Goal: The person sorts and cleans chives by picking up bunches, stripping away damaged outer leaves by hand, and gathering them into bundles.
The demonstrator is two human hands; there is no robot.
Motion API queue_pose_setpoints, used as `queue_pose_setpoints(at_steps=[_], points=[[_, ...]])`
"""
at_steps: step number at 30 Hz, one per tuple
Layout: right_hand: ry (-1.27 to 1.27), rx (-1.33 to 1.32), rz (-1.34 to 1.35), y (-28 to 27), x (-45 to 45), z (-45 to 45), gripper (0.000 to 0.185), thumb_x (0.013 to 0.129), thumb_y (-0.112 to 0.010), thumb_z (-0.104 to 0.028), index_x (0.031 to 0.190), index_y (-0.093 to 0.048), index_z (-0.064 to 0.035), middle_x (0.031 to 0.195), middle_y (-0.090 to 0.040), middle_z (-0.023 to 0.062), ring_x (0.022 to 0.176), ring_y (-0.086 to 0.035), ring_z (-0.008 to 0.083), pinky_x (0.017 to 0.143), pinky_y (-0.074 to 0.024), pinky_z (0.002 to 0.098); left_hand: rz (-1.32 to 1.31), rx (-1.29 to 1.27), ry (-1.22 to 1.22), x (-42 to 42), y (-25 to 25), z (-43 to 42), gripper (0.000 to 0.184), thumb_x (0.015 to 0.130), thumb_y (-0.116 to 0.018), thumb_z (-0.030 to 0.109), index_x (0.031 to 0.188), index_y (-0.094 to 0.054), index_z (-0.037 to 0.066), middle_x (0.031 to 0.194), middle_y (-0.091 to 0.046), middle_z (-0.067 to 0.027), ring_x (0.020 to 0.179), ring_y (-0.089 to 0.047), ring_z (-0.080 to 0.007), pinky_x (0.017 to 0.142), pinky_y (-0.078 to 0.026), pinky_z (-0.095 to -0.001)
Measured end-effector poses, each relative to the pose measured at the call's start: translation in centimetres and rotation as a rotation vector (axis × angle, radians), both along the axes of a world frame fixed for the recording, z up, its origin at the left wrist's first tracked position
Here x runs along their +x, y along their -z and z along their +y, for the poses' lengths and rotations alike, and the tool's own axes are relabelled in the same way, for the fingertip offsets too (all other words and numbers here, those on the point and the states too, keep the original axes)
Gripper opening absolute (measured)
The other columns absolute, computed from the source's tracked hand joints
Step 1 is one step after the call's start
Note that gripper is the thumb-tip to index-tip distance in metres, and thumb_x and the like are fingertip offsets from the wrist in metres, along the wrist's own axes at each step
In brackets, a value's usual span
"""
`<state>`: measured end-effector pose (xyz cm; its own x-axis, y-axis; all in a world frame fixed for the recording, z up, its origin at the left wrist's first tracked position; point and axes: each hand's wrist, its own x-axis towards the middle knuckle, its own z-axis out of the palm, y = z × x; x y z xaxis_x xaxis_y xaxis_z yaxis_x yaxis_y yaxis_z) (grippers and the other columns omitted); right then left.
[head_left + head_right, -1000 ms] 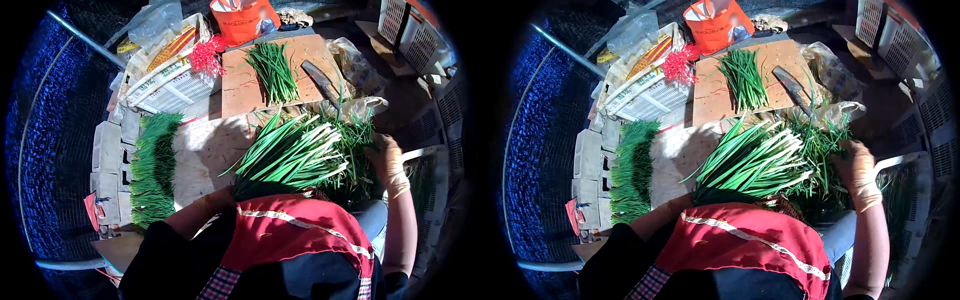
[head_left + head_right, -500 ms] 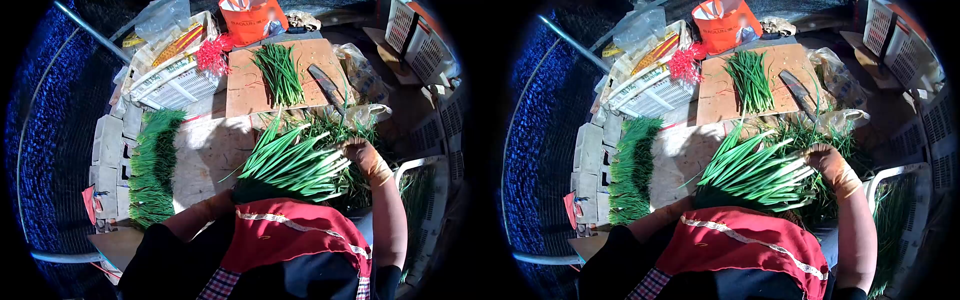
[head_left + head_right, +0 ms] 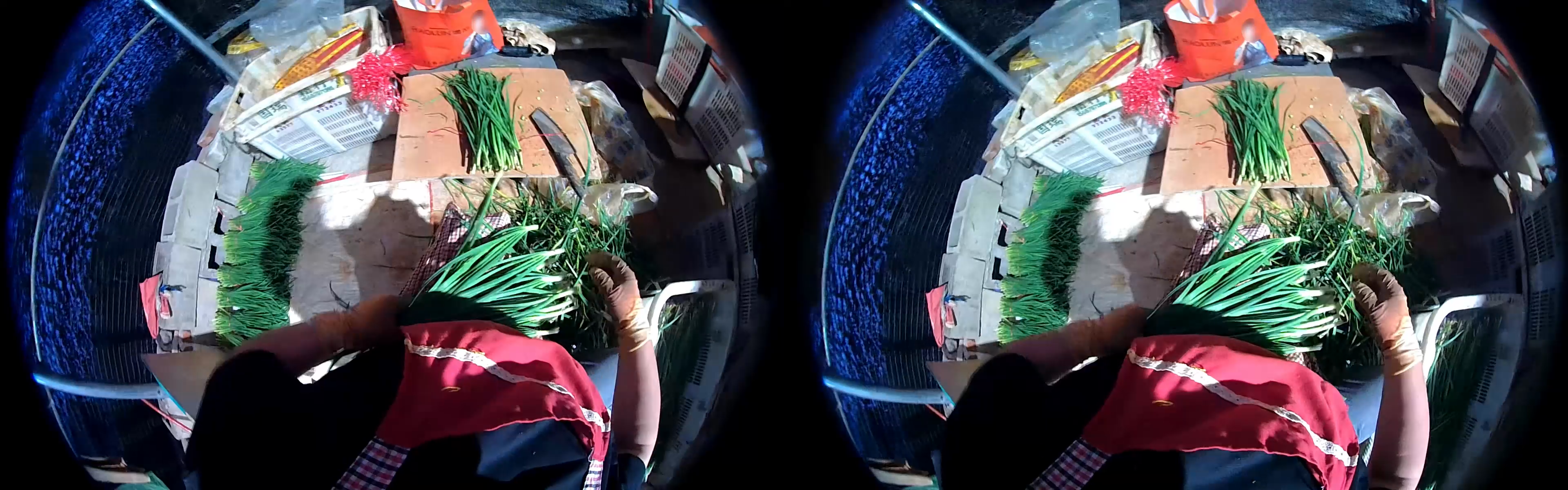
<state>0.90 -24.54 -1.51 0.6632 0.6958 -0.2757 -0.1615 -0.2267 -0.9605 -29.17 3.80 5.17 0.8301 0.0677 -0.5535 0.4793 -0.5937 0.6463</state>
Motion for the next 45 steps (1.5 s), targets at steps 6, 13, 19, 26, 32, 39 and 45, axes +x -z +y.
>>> queue_pose_setpoints(at_steps=[6, 13, 19, 26, 32, 39, 45], points=[[-0.617, 0.237, -1.074, -14.6, -8.7, 9.8, 0.103, 0.048, -0.082, -0.024, 0.136, -0.031, -0.0047, 0.127, -0.045, 0.0205, 0.12, -0.04, 0.0375, 0.103, -0.0296, 0.0437, 0.273, -0.135, 0.033, 8.4, -8.2, -1.6, 0.024, 0.072, -0.06, 0.013, 0.093, -0.063, 0.002, 0.081, -0.066, -0.0107, 0.066, -0.059, -0.0189, 0.063, -0.048, -0.0345], [-0.192, 0.26, -0.952, -14.5, -5.0, 7.9, 0.104, 0.052, -0.081, -0.02, 0.139, -0.025, -0.0067, 0.119, -0.051, 0.0203, 0.111, -0.049, 0.0325, 0.094, -0.0387, 0.0379, -0.108, -0.106, 0.327, 18.8, -14.8, -7.9, 0.017, 0.069, -0.068, 0.015, 0.077, -0.066, 0.0, 0.069, -0.065, -0.0074, 0.06, -0.06, -0.0142, 0.055, -0.048, -0.0296], [0.121, 0.172, -0.751, -19.0, 3.3, -0.2, 0.052, 0.074, -0.066, -0.004, 0.123, -0.049, -0.0013, 0.104, -0.062, 0.0064, 0.091, -0.058, 0.0135, 0.082, -0.0454, 0.0268, -0.483, -1.049, 0.326, 22.2, -17.2, -2.6, 0.082, 0.075, -0.06, 0.058, 0.13, -0.039, 0.002, 0.103, -0.06, -0.0126, 0.082, -0.061, -0.0185, 0.077, -0.051, -0.0315], [0.112, 0.703, -0.178, -20.5, 4.9, -2.2, 0.027, 0.073, -0.063, -0.014, 0.094, -0.059, 0.0027, 0.087, -0.063, 0.0099, 0.079, -0.061, 0.0211, 0.076, -0.0501, 0.0325, -0.457, -0.775, 0.282, 21.8, -7.3, -2.0, 0.107, 0.056, -0.083, 0.038, 0.139, -0.025, 0.001, 0.141, -0.031, -0.0171, 0.132, -0.026, -0.0239, 0.108, -0.02, -0.0343], [0.035, 0.498, -0.013, -20.4, 2.9, 4.6, 0.025, 0.073, -0.063, -0.021, 0.085, -0.062, 0.0003, 0.082, -0.064, 0.0092, 0.075, -0.061, 0.021, 0.073, -0.0494, 0.0307, -0.625, -0.418, 0.281, 23.9, -9.1, -6.8, 0.057, 0.055, -0.082, 0.045, 0.087, -0.066, 0.0, 0.087, -0.064, -0.0105, 0.084, -0.06, -0.0214, 0.081, -0.044, -0.0379], [-0.018, 0.15, -0.115, -14.5, 6.2, 9.9, 0.064, 0.08, -0.055, -0.059, 0.111, -0.057, -0.0021, 0.098, -0.063, 0.0058, 0.09, -0.058, 0.0173, 0.081, -0.0445, 0.0303, -0.394, -1.398, 0.099, 29.9, 6.0, -6.1, 0.043, 0.079, -0.067, 0.034, 0.109, -0.058, 0.004, 0.098, -0.064, -0.0064, 0.086, -0.062, -0.0167, 0.083, -0.049, -0.0325], [-0.423, 0.289, 0.062, -12.5, 1.7, 4.2, 0.078, 0.078, -0.06, -0.047, 0.135, -0.032, -0.0023, 0.123, -0.05, 0.008, 0.112, -0.047, 0.018, 0.096, -0.0372, 0.0343, -0.457, -1.641, -0.204, 24.4, -0.2, -4.8, 0.049, 0.078, -0.067, 0.037, 0.112, -0.055, 0.003, 0.102, -0.062, -0.0108, 0.092, -0.061, -0.0218, 0.083, -0.051, -0.0369]])
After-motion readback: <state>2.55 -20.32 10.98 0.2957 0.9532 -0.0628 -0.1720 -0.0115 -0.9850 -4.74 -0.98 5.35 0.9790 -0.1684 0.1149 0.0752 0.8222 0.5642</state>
